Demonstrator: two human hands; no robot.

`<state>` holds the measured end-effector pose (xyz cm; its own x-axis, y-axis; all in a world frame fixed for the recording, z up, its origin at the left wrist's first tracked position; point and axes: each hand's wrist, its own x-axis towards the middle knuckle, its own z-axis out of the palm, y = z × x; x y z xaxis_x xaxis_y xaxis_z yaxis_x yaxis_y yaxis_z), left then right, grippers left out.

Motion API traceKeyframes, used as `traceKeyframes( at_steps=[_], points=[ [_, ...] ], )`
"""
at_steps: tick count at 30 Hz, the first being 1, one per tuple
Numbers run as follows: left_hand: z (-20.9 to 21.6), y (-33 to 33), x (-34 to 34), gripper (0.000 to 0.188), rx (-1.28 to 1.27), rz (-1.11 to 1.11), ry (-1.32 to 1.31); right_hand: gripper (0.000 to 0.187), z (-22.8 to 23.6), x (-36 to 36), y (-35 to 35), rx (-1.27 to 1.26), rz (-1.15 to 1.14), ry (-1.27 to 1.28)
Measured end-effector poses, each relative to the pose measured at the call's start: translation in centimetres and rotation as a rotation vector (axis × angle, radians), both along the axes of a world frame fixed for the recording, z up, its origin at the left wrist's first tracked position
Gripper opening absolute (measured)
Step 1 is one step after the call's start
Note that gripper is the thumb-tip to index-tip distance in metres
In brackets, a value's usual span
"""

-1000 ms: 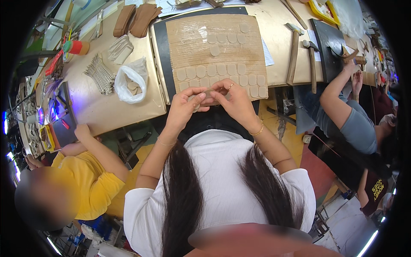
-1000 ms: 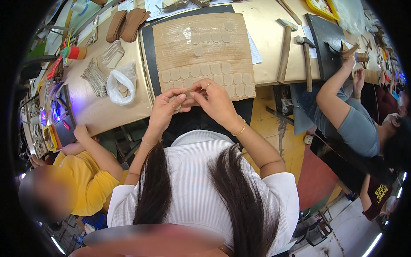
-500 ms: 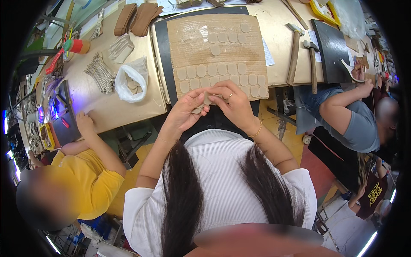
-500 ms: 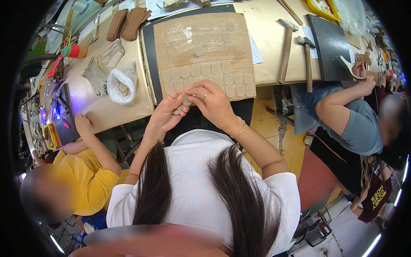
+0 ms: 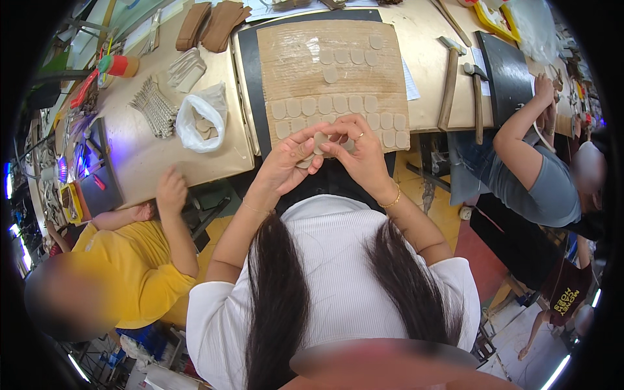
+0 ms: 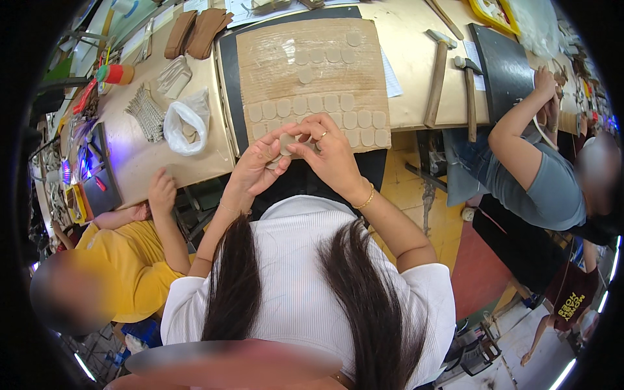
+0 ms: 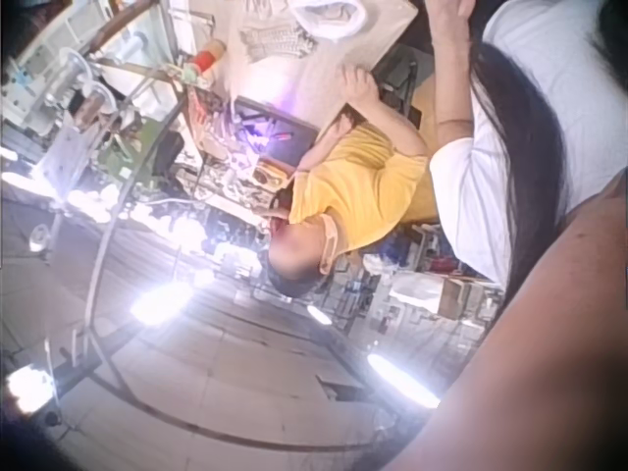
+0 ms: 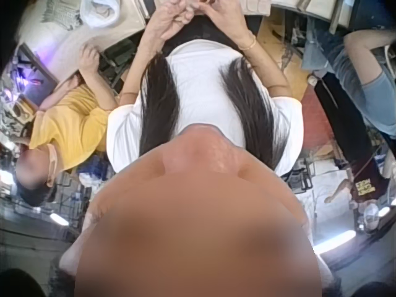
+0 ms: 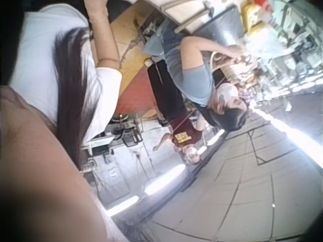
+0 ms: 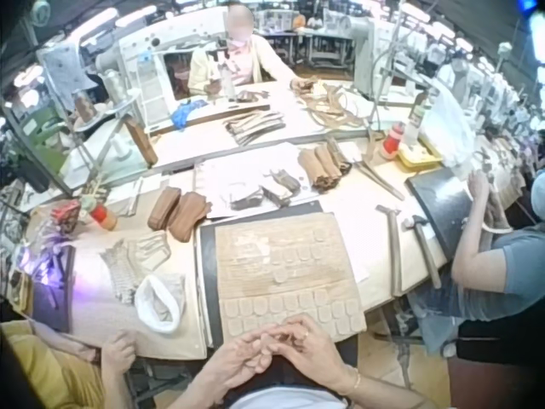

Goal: The person unpacks small flat craft pieces from a plastic bag and arranges them in neat rows on a wooden board. They handle the pieces one by one, placing them in a grid pattern across the surface.

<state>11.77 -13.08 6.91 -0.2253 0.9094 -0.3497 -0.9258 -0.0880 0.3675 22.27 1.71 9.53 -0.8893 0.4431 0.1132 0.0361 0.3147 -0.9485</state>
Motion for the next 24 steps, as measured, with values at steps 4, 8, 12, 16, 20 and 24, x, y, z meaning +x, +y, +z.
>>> traceKeyframes(
  at_steps=[4, 8, 12, 16, 20, 24],
  points=[
    [0.0, 0.1, 0.5, 0.048, -0.041, 0.024, 0.007, 0.017, -0.3, 0.1, -0.2, 0.004, -0.021, 0.052],
    [-0.1, 0.1, 0.6, 0.05, -0.041, 0.023, 0.037, 0.014, -0.6, 0.0, 0.2, -0.152, 0.019, -0.013],
    [0.0, 0.2, 0.6, 0.031, -0.046, 0.027, 0.059, 0.016, -0.7, 0.2, 0.6, -0.11, 0.089, -0.02],
    [0.2, 0.6, 0.7, 0.017, -0.104, 0.1, 0.136, 0.011, -0.8, 0.8, 0.7, -0.198, 0.061, -0.114],
    [0.3, 0.9, 0.1, 0.017, -0.177, 0.194, 0.231, 0.013, -0.9, 1.2, 4.2, -0.248, -0.098, -0.21],
    [0.3, 0.6, -0.5, 0.015, -0.253, 0.203, 0.299, 0.016, -1.0, 1.3, 10.4, 0.118, -0.233, -0.393]
  ],
)
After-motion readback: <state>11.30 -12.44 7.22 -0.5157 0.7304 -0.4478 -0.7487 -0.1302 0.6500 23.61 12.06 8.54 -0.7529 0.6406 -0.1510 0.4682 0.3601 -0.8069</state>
